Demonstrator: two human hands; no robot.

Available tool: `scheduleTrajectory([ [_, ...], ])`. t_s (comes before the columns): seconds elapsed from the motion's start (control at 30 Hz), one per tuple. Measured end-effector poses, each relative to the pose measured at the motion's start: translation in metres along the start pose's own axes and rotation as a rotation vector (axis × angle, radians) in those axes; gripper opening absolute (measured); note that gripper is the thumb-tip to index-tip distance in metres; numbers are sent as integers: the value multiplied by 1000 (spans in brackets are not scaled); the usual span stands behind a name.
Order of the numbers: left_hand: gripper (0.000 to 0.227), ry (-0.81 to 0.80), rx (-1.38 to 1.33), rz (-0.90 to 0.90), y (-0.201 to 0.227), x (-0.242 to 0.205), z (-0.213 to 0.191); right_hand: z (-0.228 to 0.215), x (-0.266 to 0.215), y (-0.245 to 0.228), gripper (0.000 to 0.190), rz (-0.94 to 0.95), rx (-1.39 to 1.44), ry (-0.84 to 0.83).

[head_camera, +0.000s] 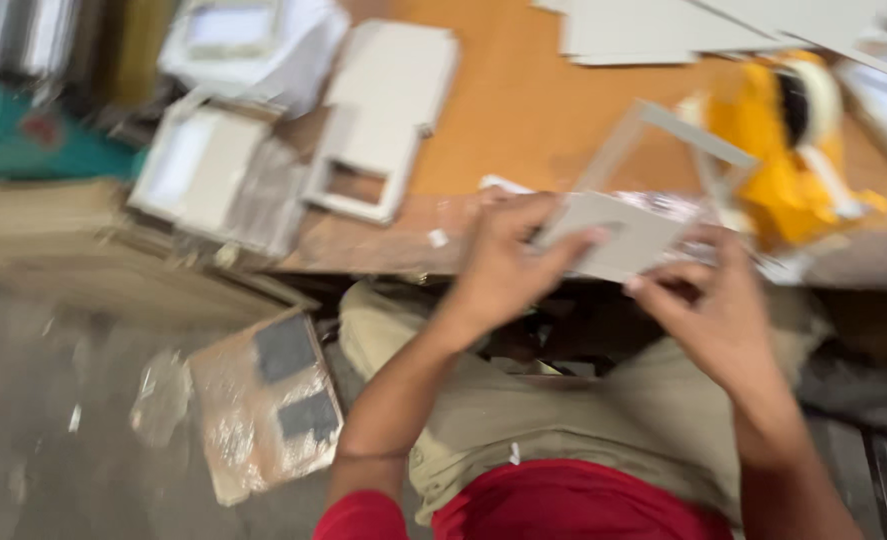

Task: The person assembles small white cardboard frames by folding flaps and securing them with clear tape from a dispenser. They handle each frame one at a time, applying tape to the edges and stacking the finished units on the table.

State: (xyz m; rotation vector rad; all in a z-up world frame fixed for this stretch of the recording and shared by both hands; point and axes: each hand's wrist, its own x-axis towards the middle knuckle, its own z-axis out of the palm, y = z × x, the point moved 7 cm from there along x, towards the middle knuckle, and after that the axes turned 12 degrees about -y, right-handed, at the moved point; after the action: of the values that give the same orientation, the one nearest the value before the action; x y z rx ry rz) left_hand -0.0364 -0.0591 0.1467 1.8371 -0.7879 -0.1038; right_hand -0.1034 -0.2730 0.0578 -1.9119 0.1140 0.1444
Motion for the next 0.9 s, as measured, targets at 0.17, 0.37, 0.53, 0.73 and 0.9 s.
scheduleTrajectory([
  [0.17, 28, 251, 337, 106, 13, -19, 14, -15, -11, -4, 76, -142, -397, 195],
  [0.37, 20, 569, 643, 65, -7, -41, 27, 0, 4, 46, 54, -301, 25, 37],
  [0.53, 16, 306, 780, -104, -41, -43, 88, 14, 13, 43, 48, -257, 49, -5],
  [0.73, 65, -13, 588, -50, -91, -28, 136, 22, 22, 17, 66, -348, -102, -236],
  [0.9, 47, -453, 304, -60, -178, 16, 163, -6, 49, 107, 55, -227, 426, -281],
])
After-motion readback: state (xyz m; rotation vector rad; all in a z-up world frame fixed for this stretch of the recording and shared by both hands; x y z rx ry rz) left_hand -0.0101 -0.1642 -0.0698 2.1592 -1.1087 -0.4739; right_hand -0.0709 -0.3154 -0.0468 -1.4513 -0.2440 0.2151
